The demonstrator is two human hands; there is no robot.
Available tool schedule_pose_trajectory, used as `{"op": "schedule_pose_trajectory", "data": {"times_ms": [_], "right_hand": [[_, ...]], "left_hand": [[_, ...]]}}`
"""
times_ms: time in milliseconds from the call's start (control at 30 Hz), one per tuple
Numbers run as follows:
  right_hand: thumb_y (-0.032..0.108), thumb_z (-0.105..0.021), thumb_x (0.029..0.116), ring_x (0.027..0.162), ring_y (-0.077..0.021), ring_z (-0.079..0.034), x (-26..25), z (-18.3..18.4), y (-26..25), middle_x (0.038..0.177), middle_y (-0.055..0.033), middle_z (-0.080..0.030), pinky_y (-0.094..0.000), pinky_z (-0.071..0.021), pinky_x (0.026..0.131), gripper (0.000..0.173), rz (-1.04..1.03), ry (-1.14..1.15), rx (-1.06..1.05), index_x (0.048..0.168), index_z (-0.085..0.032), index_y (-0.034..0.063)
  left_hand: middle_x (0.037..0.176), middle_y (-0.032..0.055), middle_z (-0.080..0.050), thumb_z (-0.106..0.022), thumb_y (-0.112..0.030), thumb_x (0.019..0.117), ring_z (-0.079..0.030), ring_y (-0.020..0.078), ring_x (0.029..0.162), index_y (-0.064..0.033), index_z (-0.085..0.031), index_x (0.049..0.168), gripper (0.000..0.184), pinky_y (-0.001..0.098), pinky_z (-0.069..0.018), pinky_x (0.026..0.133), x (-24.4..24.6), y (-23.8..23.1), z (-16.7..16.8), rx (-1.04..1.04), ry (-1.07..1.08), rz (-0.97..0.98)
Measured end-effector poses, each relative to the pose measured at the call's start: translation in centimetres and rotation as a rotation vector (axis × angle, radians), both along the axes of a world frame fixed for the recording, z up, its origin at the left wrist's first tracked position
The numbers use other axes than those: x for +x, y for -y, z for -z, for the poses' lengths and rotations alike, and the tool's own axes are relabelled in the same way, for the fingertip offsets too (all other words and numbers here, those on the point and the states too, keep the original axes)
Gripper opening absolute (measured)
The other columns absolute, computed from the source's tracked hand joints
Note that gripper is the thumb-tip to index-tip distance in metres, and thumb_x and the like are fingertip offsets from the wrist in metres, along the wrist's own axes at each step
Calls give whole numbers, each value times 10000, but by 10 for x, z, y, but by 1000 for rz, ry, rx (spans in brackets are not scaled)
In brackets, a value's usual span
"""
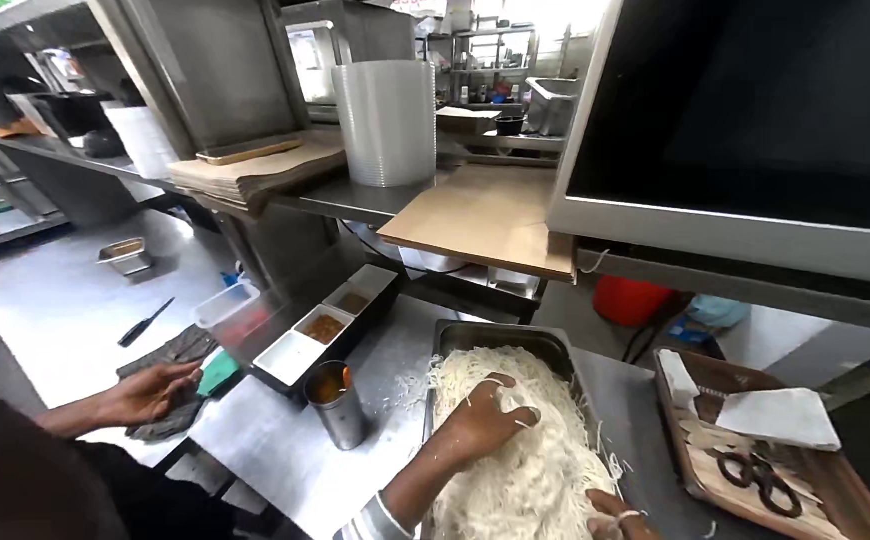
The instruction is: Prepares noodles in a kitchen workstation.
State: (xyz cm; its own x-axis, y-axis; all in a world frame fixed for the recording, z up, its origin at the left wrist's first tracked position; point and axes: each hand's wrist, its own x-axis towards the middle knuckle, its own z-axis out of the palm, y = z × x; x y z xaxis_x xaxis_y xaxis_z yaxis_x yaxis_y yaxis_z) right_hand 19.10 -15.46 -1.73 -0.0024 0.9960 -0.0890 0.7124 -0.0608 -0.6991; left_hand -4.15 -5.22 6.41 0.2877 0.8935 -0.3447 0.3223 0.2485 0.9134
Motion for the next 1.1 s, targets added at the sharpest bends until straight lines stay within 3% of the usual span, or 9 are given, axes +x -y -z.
{"op": "schedule_pose_trajectory", "data": {"times_ms": [100,233,300,400,533,700,867,1000,1100], "right_hand": [[316,-638,1012,1069,-379,-700,-9,-3,-8,1206,-271,-684,-545,-556,956,572,12,-140,-16,1399,-537,-92],[454,-807,846,1328,-470,-533,-53,36,-13,1489,-331,-476,-610,-429,1105,1045,93,42,-101,1586,-270,-54],[256,-837,804,1255,-503,-580,-68,58,-19,1429,-349,-518,-626,-475,1038,967,159,115,8,1561,-324,-59],[81,-766,827,1136,-507,-648,-59,45,-37,1330,-319,-615,-665,-503,961,745,174,47,90,1498,-462,-30],[6,-674,834,1166,-424,-665,-52,-13,-70,1323,-225,-662,-620,-522,971,525,55,2,414,1357,-628,-6],[-21,-653,879,1160,-442,-661,-55,-61,-130,1255,-261,-679,-619,-522,978,387,58,55,613,1265,-680,-24],[-12,-677,886,999,-414,-709,-57,-85,-154,1130,-203,-728,-635,-552,845,299,-35,255,593,1169,-746,56],[61,-615,948,992,-424,-697,-62,-88,-150,1077,-209,-729,-624,-530,845,316,-58,380,359,1240,-728,96],[0,-632,853,919,-425,-722,-62,-89,-134,1032,-207,-746,-637,-555,757,306,33,268,663,1125,-763,53]], "left_hand": [[1204,179,-650,-650,-302,1005,-685,255,949,-102,-463,1506,570,434,-593,796,-11,11,10,0,4,50],[1305,184,-645,-634,-230,1001,-674,283,1127,-54,-531,1454,496,451,-550,992,-29,27,62,137,-194,1],[1514,246,-479,-732,-294,940,-503,379,1376,-75,-408,1562,735,509,-411,1159,-30,40,88,110,-314,2],[1587,338,-309,-809,-397,855,-386,520,1418,-164,-202,1656,1032,609,-364,1159,-19,55,127,78,-438,-4],[1469,257,-522,-677,-153,930,-533,381,1349,-21,-436,1525,655,505,-434,1137,-24,47,126,223,-310,-104],[1466,136,-555,-608,-132,979,-557,194,1327,-20,-564,1399,437,373,-457,1124,-34,29,70,369,-9,-199],[1387,269,-595,-625,-263,1017,-587,394,1291,-12,-472,1503,568,560,-439,1117,-30,45,74,122,-318,117],[1339,290,-607,-634,-401,1006,-584,445,1265,-14,-574,1404,559,603,-448,1078,-27,69,93,-40,-475,387],[1317,278,-632,-599,-385,1029,-600,427,1255,-16,-606,1378,508,585,-448,1090,-33,70,77,33,-435,279]]}}
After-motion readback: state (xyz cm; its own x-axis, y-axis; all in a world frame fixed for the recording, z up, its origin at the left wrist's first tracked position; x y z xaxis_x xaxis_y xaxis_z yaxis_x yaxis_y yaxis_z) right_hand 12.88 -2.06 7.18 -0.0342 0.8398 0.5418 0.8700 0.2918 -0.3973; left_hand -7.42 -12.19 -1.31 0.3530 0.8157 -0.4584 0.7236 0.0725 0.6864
